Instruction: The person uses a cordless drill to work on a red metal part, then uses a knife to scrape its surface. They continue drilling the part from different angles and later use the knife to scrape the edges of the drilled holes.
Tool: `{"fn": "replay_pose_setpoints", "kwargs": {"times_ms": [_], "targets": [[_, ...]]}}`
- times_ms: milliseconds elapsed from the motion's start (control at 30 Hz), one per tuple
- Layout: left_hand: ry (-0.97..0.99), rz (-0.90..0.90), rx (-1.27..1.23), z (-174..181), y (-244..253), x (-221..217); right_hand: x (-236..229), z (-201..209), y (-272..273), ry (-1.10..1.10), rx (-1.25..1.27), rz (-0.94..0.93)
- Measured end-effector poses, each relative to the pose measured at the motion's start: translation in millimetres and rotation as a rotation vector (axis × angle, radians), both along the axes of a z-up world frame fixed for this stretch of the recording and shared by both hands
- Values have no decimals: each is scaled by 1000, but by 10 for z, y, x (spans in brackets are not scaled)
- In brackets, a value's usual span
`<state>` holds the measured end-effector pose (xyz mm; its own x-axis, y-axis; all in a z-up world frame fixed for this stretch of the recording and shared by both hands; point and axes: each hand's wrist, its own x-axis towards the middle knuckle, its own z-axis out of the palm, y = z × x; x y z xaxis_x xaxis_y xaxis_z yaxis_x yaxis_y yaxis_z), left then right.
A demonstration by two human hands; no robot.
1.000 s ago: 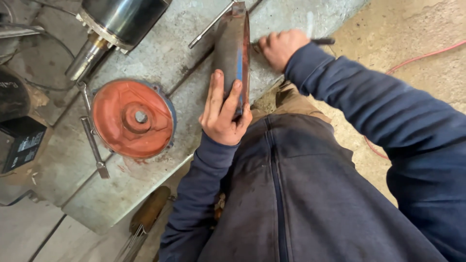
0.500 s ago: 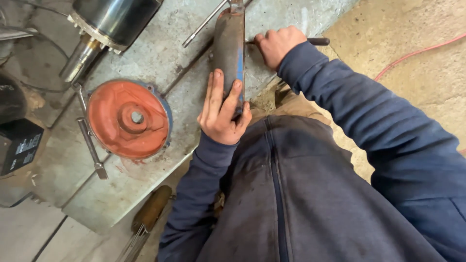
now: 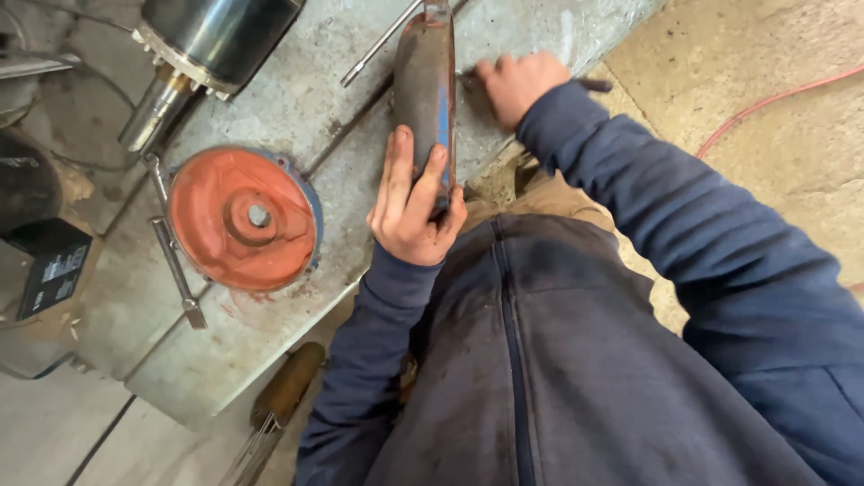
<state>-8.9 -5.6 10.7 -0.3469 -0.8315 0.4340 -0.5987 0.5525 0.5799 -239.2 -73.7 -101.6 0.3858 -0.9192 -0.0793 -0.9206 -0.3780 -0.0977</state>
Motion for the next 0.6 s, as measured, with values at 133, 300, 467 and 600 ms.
{"fn": "replay_pose_setpoints", "kwargs": {"times_ms": [133, 300, 467, 600], "targets": [[-10, -12, 8, 37, 23, 32, 131, -99, 167, 35, 218, 24], [-14, -25, -10, 10, -17, -23, 156, 15, 66, -6, 235, -13], [-9, -32, 2, -41, -31, 6, 217, -11, 177, 48, 366, 97], [-11, -31, 0, -42, -45, 63, 258, 56, 129, 38, 352, -45]]}}
